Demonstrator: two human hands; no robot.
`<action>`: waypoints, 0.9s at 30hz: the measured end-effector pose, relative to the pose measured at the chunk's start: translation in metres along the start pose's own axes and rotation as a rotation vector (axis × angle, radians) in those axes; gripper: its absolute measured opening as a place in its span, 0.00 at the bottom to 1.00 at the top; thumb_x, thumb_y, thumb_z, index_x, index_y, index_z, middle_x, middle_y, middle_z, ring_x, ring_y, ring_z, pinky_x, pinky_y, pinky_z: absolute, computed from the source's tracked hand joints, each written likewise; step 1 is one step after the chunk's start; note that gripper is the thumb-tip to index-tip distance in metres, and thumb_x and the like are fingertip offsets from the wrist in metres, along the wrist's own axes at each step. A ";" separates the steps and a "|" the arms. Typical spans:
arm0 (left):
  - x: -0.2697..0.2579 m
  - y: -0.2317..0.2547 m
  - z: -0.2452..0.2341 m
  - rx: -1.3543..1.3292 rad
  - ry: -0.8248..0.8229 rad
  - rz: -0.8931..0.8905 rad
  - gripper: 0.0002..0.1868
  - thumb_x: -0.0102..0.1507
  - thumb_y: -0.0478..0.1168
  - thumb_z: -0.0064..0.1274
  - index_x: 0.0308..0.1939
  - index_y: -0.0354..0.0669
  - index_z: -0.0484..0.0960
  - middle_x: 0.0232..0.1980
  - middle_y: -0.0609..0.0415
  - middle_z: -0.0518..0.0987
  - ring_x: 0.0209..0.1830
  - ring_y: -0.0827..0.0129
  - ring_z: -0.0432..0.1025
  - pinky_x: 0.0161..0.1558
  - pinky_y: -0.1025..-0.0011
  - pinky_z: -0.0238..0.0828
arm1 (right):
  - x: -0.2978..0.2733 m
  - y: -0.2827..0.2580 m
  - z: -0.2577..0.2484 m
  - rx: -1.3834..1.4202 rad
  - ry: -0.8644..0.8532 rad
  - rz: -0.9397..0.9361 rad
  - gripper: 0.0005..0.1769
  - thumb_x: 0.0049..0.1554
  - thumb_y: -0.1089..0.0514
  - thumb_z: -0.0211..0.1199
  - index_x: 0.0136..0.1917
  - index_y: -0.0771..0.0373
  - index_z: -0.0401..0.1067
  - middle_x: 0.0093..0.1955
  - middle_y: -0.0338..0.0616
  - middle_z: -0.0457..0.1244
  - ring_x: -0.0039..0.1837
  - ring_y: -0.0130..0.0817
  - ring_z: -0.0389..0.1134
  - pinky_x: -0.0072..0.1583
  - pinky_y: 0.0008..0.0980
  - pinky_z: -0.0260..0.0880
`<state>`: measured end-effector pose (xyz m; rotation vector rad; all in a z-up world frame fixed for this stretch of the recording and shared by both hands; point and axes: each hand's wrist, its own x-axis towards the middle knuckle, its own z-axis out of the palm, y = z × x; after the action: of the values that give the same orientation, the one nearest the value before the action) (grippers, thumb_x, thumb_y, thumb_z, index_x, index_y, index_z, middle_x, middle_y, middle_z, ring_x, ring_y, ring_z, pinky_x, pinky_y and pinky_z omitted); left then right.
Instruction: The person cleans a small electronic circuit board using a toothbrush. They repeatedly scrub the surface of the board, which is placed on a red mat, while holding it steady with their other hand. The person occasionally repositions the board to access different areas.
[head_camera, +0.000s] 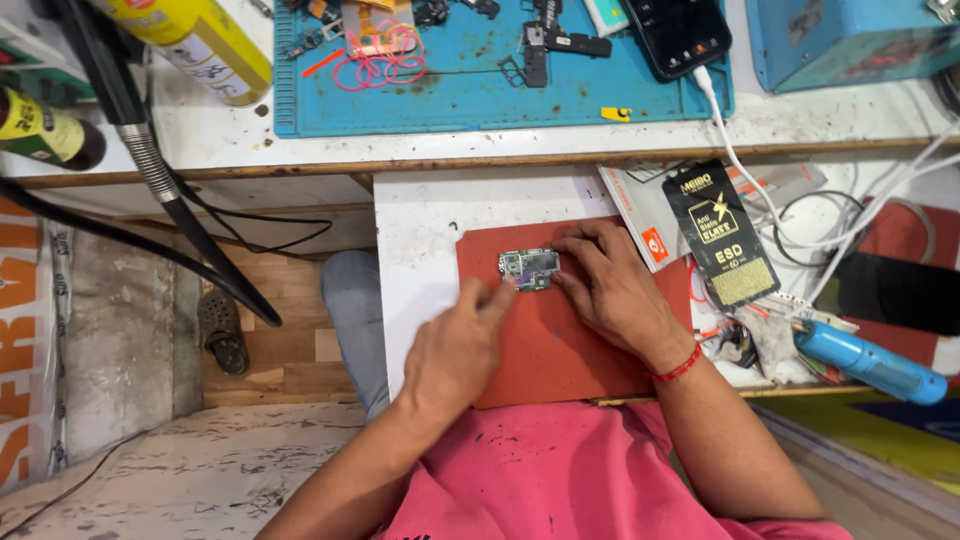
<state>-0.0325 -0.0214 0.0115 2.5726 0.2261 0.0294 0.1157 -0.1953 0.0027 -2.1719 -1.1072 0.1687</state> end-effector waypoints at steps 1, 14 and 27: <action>0.001 -0.001 -0.001 -0.005 0.035 -0.025 0.26 0.61 0.29 0.47 0.63 0.45 0.78 0.47 0.45 0.75 0.29 0.47 0.78 0.30 0.53 0.76 | 0.003 0.001 0.000 0.009 -0.004 0.006 0.21 0.53 0.61 0.71 0.60 0.64 0.72 0.60 0.51 0.62 0.62 0.50 0.65 0.63 0.43 0.68; 0.001 -0.001 -0.003 -0.027 0.041 -0.013 0.23 0.64 0.30 0.48 0.63 0.44 0.80 0.44 0.46 0.75 0.28 0.51 0.77 0.30 0.56 0.76 | -0.002 0.003 0.001 0.004 0.014 -0.045 0.23 0.52 0.63 0.71 0.61 0.65 0.74 0.61 0.52 0.62 0.62 0.50 0.65 0.63 0.43 0.68; 0.006 0.006 -0.008 -0.003 0.023 0.093 0.26 0.59 0.27 0.48 0.62 0.42 0.80 0.44 0.46 0.74 0.26 0.53 0.78 0.27 0.56 0.76 | -0.003 0.003 -0.002 0.022 0.027 -0.056 0.22 0.52 0.64 0.71 0.60 0.66 0.74 0.60 0.50 0.63 0.60 0.48 0.65 0.60 0.41 0.69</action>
<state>-0.0264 -0.0213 0.0209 2.5796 0.1153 0.0943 0.1171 -0.1996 0.0019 -2.1152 -1.1438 0.1254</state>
